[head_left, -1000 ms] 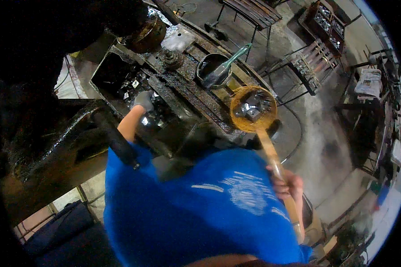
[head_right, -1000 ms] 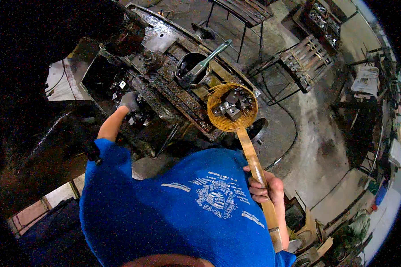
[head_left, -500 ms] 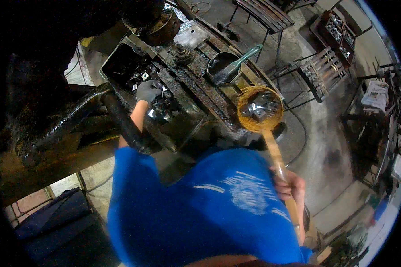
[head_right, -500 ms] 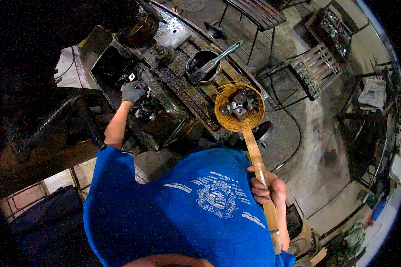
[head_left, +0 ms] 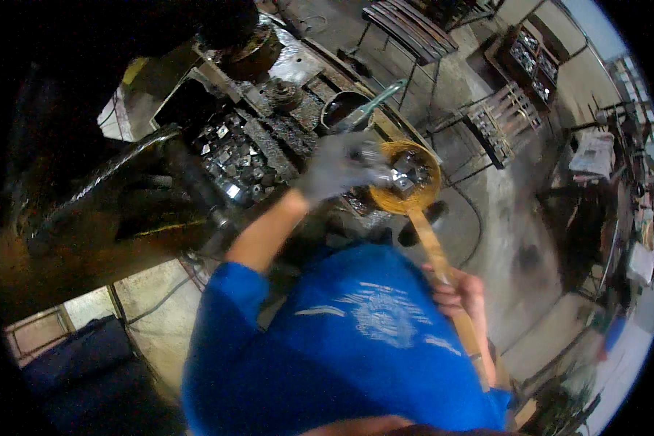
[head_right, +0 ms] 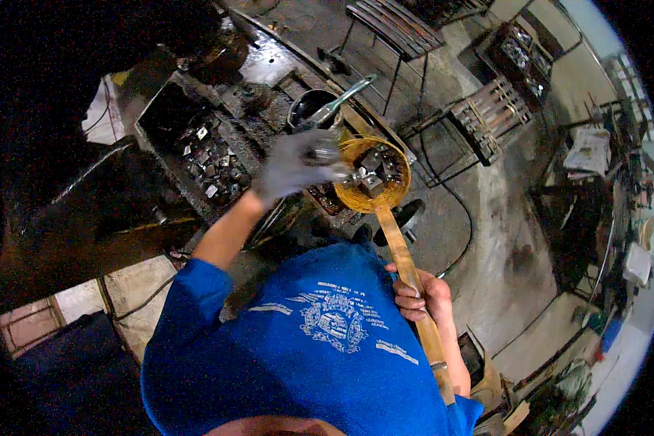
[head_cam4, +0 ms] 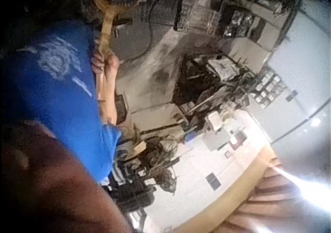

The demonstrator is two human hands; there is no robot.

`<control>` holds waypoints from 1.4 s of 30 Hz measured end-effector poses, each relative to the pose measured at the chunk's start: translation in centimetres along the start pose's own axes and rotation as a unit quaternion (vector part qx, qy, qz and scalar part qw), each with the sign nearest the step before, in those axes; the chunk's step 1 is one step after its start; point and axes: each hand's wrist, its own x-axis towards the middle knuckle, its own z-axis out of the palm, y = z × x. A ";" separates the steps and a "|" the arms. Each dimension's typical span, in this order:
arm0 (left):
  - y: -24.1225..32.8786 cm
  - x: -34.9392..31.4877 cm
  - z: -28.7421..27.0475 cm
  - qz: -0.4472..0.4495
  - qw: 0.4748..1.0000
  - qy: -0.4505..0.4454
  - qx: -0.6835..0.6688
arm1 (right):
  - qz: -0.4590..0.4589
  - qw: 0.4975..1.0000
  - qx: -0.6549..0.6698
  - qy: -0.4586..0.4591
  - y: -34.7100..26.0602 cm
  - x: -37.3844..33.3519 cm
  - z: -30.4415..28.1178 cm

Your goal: The person uses a long-handled wooden scoop to transfer small, shiny metal pieces from a cluttered workbench into a metal bucket. They repeatedly scoop the metal fragments and pour them into the bucket, which is positioned on a stand next to a large industrial machine.

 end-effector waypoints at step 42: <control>-23.4 -0.8 -27.9 -0.289 0.797 0.252 0.466 | -0.004 0.999 -0.001 0.047 -0.6 -0.3 0.7</control>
